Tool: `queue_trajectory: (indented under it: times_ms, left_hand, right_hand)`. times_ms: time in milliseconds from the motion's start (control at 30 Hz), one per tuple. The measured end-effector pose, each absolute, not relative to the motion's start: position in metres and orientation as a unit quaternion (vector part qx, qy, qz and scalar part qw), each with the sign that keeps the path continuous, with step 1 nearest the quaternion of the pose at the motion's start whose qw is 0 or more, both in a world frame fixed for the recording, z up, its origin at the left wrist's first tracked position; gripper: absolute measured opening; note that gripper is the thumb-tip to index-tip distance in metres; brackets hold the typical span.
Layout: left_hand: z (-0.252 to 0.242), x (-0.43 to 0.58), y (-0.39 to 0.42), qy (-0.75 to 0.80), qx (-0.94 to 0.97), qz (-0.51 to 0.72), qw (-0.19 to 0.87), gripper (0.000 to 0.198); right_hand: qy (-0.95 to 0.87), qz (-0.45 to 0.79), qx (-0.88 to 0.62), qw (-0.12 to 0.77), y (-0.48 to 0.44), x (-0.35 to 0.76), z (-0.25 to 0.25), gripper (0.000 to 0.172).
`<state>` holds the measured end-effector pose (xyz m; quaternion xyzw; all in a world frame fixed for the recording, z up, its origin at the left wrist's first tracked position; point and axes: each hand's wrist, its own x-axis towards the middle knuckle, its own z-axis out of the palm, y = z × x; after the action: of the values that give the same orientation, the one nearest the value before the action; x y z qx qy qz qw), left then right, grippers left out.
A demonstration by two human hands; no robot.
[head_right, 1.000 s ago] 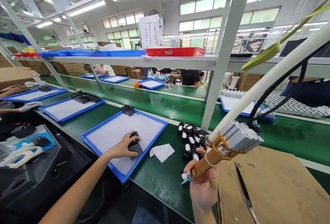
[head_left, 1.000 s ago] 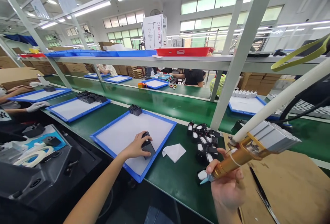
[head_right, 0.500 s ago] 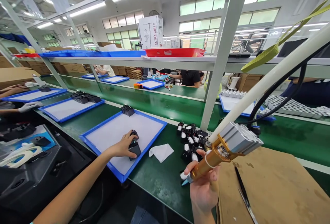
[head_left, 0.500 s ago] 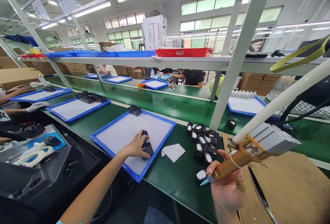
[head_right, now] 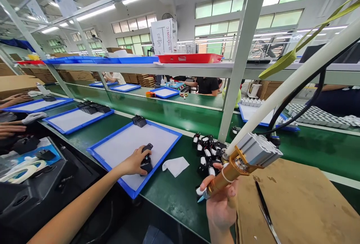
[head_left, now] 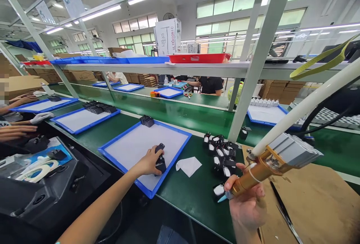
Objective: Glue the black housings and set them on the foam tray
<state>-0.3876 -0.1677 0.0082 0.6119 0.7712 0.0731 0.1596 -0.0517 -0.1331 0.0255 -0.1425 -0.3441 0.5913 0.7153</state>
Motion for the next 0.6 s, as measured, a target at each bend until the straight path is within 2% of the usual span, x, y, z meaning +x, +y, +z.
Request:
queue_trajectory:
  times_ms: [167,300,600]
  left_hand:
    - [0.004,-0.381,-0.168,0.773,0.6,0.128,0.164,0.059]
    - [0.003,-0.386,-0.17,0.774,0.594,0.144,0.169,0.062]
    - [0.01,-0.434,-0.176,0.801,0.568,0.145,0.121,0.074]
  right_hand:
    - [-0.327,0.602,-0.156,0.711,-0.134,-0.051,0.026,0.034]
    - [-0.327,0.601,-0.165,0.71,-0.136,-0.048,0.028,0.039]
    - [-0.328,0.595,-0.178,0.712,-0.131,-0.041,0.028,0.031]
